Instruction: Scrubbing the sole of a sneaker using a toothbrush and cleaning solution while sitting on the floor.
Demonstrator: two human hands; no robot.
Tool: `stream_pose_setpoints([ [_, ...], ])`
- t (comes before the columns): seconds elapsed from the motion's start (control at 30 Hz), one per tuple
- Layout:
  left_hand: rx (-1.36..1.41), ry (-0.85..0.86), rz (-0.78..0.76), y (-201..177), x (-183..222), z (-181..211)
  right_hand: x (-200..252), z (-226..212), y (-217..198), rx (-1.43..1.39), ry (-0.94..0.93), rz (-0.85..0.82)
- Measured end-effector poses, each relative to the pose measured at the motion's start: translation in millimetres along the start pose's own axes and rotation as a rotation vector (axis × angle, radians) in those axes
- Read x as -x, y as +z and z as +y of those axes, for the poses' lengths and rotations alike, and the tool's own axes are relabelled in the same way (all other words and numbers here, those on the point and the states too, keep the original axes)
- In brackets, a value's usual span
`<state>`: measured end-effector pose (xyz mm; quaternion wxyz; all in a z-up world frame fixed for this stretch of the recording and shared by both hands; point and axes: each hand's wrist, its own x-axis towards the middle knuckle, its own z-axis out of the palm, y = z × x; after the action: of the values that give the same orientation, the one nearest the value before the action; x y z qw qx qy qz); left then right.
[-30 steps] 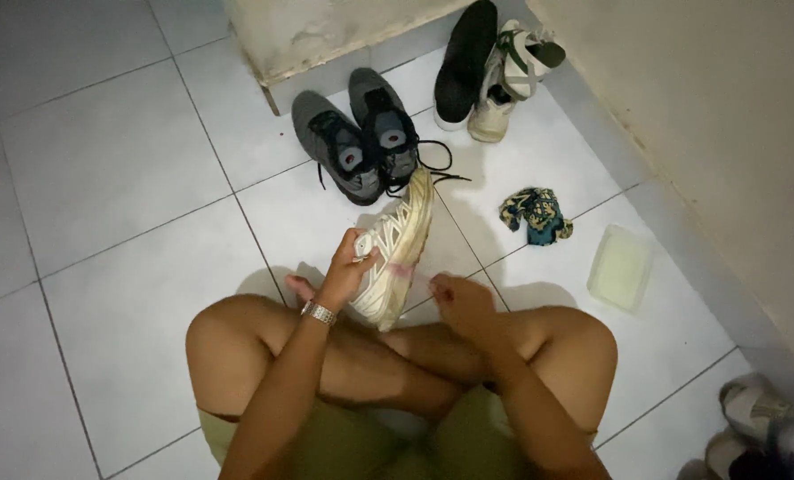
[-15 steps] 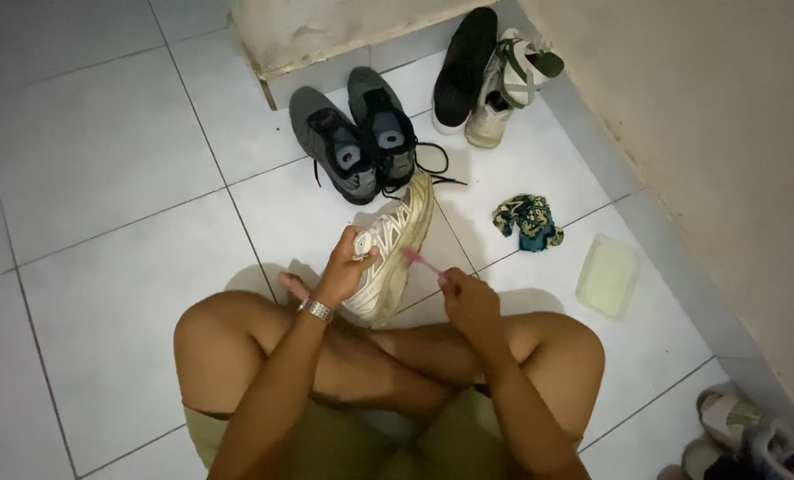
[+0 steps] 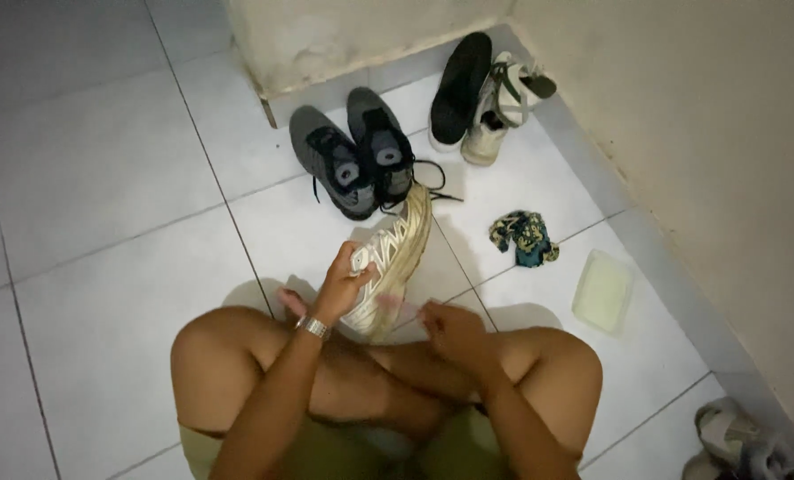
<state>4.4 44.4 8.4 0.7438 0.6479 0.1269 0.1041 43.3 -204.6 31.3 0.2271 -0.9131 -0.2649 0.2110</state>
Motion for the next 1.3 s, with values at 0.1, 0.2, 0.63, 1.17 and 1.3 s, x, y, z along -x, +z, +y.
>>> stream_pose_setpoints([
  [0.1, 0.052, -0.023, 0.017, 1, -3, -23, -27, 28, 7, -0.135, 0.177, 0.108],
  [0.2, -0.048, -0.002, 0.011, -3, 0, -5, 7, -28, -14, 0.15, 0.011, -0.143],
  [0.63, 0.053, 0.011, 0.019, -4, -7, -40, -4, -6, -13, 0.055, 0.111, -0.14],
  [1.17, 0.071, 0.071, 0.183, 19, 2, -9, -11, -8, -7, -0.088, 0.218, 0.056],
  [1.3, 0.071, 0.088, 0.181, 22, 4, -7, -20, 0, -1, -0.052, 0.15, 0.129],
])
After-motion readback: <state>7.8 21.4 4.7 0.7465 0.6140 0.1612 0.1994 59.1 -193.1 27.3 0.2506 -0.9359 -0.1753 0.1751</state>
